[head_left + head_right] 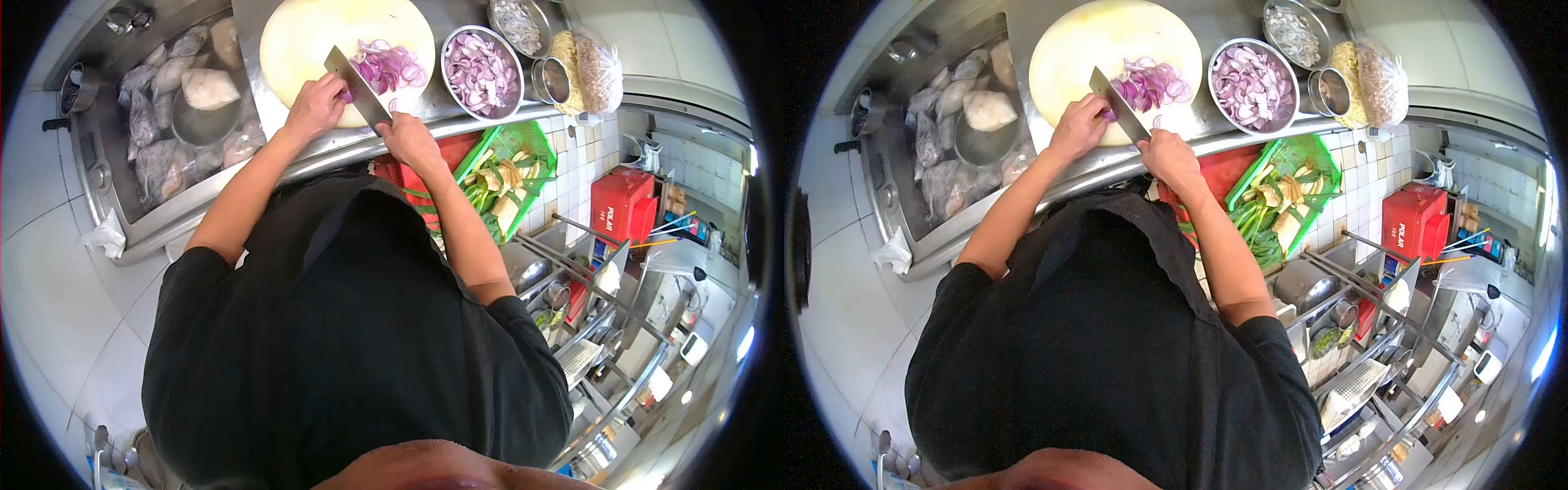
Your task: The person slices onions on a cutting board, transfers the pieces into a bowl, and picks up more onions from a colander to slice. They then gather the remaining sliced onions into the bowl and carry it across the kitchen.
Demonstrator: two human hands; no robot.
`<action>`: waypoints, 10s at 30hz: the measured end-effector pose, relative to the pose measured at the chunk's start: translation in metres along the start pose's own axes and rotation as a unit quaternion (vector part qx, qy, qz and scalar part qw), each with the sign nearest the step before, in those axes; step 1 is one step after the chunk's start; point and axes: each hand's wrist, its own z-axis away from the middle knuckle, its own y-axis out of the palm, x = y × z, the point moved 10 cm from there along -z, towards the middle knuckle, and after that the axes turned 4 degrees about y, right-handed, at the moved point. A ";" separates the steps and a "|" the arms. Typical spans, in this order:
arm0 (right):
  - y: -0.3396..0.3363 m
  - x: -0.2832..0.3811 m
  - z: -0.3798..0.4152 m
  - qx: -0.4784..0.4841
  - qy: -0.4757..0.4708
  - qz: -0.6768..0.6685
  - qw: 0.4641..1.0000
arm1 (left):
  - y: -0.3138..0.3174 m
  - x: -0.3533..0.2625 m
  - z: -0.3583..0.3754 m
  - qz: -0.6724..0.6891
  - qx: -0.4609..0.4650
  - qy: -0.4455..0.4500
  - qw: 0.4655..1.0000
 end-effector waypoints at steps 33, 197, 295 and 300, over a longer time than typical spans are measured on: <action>0.001 0.005 0.026 -0.023 0.030 -0.041 0.998 | -0.005 -0.020 0.011 0.051 0.049 0.063 0.995; 0.002 0.021 0.041 -0.062 -0.023 0.038 0.997 | -0.015 -0.002 0.010 0.001 -0.047 0.108 0.993; -0.048 -0.217 0.110 -0.159 0.180 -0.601 0.762 | 0.250 -0.113 -0.254 -0.034 -0.005 0.102 0.994; -0.030 -0.185 0.071 -0.036 0.117 -0.565 0.816 | 0.102 -0.032 -0.195 -0.048 -0.120 0.083 0.988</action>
